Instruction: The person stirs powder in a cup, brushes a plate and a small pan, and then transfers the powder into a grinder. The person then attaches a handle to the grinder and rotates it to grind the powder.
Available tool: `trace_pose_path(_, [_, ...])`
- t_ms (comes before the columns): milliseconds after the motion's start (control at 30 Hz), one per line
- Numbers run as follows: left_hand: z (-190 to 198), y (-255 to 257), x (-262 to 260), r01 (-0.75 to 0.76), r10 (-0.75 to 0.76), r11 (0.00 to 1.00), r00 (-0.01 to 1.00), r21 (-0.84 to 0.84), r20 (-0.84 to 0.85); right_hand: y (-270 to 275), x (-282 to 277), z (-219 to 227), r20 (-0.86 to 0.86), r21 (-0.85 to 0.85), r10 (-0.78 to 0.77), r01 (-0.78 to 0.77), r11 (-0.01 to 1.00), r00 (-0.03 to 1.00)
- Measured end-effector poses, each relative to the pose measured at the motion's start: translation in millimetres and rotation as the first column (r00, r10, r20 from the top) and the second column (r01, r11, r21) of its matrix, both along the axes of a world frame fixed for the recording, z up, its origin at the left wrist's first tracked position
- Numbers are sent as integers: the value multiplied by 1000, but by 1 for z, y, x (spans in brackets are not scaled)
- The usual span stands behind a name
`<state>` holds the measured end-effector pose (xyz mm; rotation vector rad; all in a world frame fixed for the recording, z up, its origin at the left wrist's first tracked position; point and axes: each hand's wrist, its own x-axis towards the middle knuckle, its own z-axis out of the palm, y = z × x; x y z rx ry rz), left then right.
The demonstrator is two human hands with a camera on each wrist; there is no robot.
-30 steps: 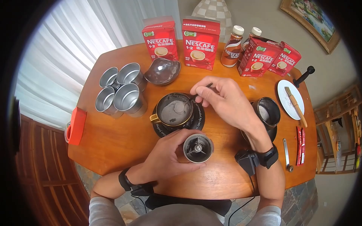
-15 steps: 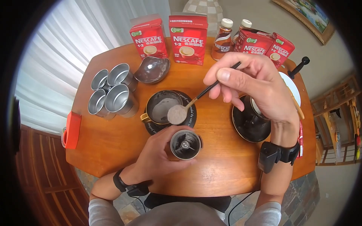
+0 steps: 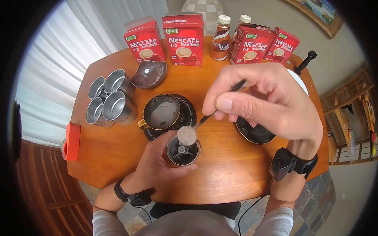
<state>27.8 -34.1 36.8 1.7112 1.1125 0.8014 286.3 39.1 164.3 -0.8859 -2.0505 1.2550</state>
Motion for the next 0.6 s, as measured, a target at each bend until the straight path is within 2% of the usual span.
trace_pose_path(133, [5, 0, 1, -14, 14, 998, 1000, 61, -9, -7, 0, -2, 31, 236, 108, -112, 965, 994])
trace_pose_path(233, [-2, 1, 1, 4, -5, 995, 1000, 96, 11, -19, -8, 5, 177, 437, 163, -226, 871, 971])
trace_pose_path(300, [-6, 3, 1, 1, -6, 982, 1000, 187, 26, -32, -16, 5, 258, 539, 149, -271, 798, 954])
trace_pose_path(333, [-7, 3, 1, 0, -8, 973, 999, 232, 33, -40, -19, 6, 285, 565, 122, -269, 780, 951])
trace_pose_path(400, [-7, 3, 2, -3, -8, 976, 999, 217, 52, -55, -26, 8, 333, 615, 66, -269, 741, 941])
trace_pose_path(600, [-6, 2, 2, -10, -1, 984, 998, 180, 61, -61, -25, 12, 332, 689, -5, -239, 684, 943])
